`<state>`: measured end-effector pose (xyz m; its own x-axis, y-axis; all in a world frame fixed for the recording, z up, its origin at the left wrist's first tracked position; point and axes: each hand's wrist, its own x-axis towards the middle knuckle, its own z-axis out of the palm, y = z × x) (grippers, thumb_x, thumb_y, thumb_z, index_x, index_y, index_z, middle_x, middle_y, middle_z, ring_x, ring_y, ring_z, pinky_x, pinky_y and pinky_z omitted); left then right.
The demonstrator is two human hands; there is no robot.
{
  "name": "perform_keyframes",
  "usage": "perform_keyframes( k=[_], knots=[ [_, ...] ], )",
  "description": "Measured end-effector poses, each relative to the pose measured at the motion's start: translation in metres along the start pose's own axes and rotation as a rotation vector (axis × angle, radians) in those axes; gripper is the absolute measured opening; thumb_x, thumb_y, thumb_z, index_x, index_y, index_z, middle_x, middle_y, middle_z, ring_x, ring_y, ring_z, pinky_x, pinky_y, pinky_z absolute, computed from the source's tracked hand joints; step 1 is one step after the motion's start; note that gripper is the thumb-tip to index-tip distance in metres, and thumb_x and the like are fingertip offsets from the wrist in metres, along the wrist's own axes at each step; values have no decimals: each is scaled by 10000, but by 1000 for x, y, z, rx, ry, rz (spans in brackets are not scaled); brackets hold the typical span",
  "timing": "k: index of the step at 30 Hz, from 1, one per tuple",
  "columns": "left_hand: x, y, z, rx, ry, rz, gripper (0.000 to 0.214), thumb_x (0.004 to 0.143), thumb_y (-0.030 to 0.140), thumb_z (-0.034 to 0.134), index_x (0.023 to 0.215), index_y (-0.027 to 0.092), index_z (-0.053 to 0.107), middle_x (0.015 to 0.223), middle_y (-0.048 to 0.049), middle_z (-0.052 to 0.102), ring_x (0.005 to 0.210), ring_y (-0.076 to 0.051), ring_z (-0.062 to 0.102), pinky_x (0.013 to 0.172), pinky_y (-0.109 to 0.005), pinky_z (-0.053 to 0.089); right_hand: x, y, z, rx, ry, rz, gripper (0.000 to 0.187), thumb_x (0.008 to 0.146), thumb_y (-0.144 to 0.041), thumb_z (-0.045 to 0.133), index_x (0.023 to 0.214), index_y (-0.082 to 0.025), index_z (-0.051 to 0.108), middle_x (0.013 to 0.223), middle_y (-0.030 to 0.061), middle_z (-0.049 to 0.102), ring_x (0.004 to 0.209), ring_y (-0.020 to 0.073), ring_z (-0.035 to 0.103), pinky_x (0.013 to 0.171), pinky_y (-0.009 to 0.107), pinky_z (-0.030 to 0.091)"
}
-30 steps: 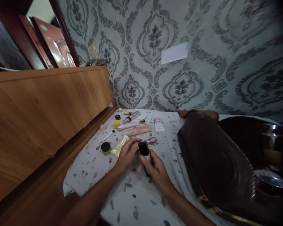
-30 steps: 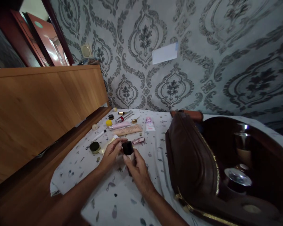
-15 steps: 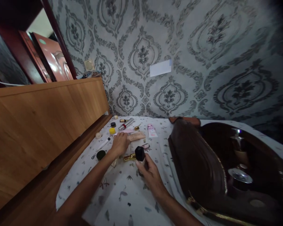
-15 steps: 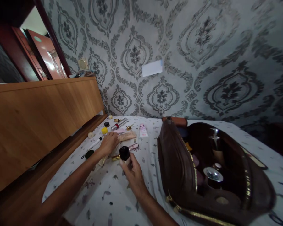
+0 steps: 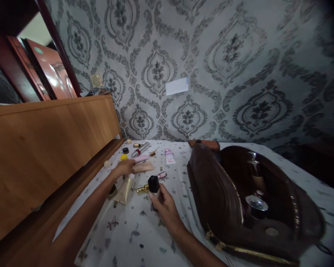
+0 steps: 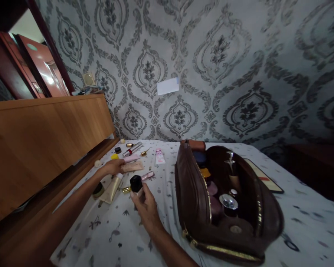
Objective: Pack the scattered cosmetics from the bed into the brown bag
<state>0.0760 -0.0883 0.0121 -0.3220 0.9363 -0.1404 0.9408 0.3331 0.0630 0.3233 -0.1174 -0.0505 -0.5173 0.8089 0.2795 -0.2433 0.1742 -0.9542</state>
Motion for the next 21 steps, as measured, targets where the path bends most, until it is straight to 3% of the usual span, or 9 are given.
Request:
perform_keyframes(
  k=[3, 6, 10, 13, 16, 18, 21],
  knots=[
    [-2, -10, -10, 12, 0, -27, 260, 894, 368, 630, 1037, 150, 641, 1033, -59, 658, 932, -193, 626, 849, -394, 509, 0, 1, -1, -1, 1, 2, 432, 796, -564, 622, 1029, -200, 631, 739, -4, 540, 752, 189, 537, 688, 273, 457],
    [-1, 0, -17, 29, 91, -21, 200, 916, 307, 576, 1027, 159, 653, 1031, -93, 671, 976, -228, 630, 858, -390, 483, -1, 4, -1, -8, -1, 19, 420, 802, -561, 615, 1018, -201, 624, 700, -19, 511, 718, 180, 518, 657, 263, 445],
    [14, 49, -12, 18, 190, 193, 318, 937, 222, 479, 1230, 197, 603, 1189, -136, 647, 1136, -262, 586, 929, -351, 436, 0, 8, -1, 6, 26, 24, 402, 811, -568, 588, 975, -202, 610, 747, -4, 548, 736, 186, 525, 691, 278, 449],
    [32, 97, 3, 21, 200, 404, 453, 901, 190, 536, 1350, 248, 526, 1314, -115, 579, 1220, -248, 523, 1010, -337, 393, 2, 7, -1, 36, 55, 29, 407, 812, -554, 581, 1010, -199, 593, 873, 31, 607, 838, 212, 552, 769, 303, 454],
    [49, 132, 21, 41, 208, 537, 474, 889, 222, 581, 1352, 308, 527, 1397, -107, 502, 1299, -283, 438, 1044, -399, 368, 3, 7, -3, 44, 125, 59, 414, 809, -560, 577, 1015, -200, 583, 920, 46, 619, 857, 223, 559, 760, 305, 453],
    [58, 143, 29, 59, 210, 580, 416, 900, 280, 585, 1314, 314, 557, 1422, -109, 469, 1333, -303, 389, 1044, -433, 370, 4, 7, -5, 21, 176, 77, 408, 803, -575, 572, 974, -205, 583, 854, 33, 600, 795, 214, 549, 700, 298, 447],
    [67, 142, 33, 100, 202, 586, 320, 922, 329, 553, 1233, 271, 601, 1312, -116, 541, 1275, -302, 435, 1014, -457, 395, 4, 6, -5, -4, 211, 91, 420, 796, -590, 570, 960, -204, 592, 761, 5, 555, 720, 200, 518, 646, 291, 429]
  ],
)
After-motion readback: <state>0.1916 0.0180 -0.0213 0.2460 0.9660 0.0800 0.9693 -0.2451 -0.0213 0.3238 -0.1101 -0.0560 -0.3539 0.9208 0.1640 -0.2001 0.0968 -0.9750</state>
